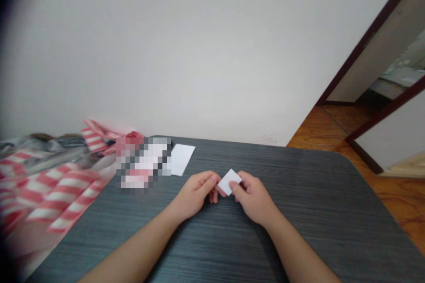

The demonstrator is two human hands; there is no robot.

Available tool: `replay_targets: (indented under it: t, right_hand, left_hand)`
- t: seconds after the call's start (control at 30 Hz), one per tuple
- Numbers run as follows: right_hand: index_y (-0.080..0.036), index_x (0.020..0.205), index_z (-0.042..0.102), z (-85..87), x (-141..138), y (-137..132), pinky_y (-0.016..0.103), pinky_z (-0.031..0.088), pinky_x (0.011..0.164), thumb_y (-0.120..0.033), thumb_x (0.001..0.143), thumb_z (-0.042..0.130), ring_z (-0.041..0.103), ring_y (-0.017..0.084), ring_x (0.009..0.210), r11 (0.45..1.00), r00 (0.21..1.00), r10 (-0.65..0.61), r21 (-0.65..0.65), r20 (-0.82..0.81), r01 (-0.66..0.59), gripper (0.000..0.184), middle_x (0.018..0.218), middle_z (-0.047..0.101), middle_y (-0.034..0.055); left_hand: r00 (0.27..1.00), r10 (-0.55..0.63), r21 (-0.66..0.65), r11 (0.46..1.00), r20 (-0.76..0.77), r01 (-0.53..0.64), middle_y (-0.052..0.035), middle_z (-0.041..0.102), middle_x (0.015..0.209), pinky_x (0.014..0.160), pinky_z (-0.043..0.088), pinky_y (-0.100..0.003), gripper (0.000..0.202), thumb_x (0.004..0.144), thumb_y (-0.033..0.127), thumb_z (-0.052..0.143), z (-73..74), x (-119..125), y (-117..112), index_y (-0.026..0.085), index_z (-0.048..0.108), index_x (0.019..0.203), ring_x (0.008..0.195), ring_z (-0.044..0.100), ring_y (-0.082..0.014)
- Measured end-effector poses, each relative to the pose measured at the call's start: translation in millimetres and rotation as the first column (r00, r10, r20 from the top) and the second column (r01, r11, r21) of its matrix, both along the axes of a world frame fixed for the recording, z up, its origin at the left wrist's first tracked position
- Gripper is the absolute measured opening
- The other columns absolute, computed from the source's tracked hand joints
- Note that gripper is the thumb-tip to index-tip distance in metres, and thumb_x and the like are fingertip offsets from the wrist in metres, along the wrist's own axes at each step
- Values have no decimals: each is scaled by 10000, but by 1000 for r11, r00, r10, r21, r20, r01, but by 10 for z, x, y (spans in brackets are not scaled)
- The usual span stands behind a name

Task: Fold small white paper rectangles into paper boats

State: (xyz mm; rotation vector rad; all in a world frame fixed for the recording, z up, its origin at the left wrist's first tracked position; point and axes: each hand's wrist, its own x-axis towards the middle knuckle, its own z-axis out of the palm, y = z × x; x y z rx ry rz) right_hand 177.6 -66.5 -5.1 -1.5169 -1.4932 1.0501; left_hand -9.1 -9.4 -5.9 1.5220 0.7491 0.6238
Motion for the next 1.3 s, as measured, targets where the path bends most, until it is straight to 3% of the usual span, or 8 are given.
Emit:
replay_targets:
  t: [0.27, 0.6, 1.3]
  right_hand:
    - [-175, 786, 556, -29, 15, 0, 233, 365, 529, -337, 924, 508, 473, 121, 542, 1000, 999, -12, -9, -33, 12, 218, 589, 524, -33]
    - [-180, 774, 544, -32, 10, 5, 231, 361, 525, -340, 922, 508, 474, 120, 535, 1000, 999, -19, -17, -31, 19, 221, 582, 519, -38]
    - [-178, 781, 549, -9, 3, -2, 233, 373, 537, -329, 920, 516, 479, 121, 547, 1000, 1000, 8, -4, -24, -8, 208, 592, 525, -35]
  left_hand:
    - [998, -2, -23, 1000, -56, 0, -47, 708, 779, 544, 432, -215, 251, 892, 374, 556, 34, 12, -23, 145, 634, 826, 557, 560, -103]
    - [983, 28, 135, 991, -179, -4, 7, 636, 582, 565, 436, -209, 304, 928, 332, 485, 103, -4, -26, 158, 692, 792, 539, 572, -113]
    - [992, -45, 33, 998, -119, 49, -56, 711, 765, 586, 450, -216, 341, 930, 404, 485, 60, -10, -15, 141, 652, 794, 606, 588, -117]
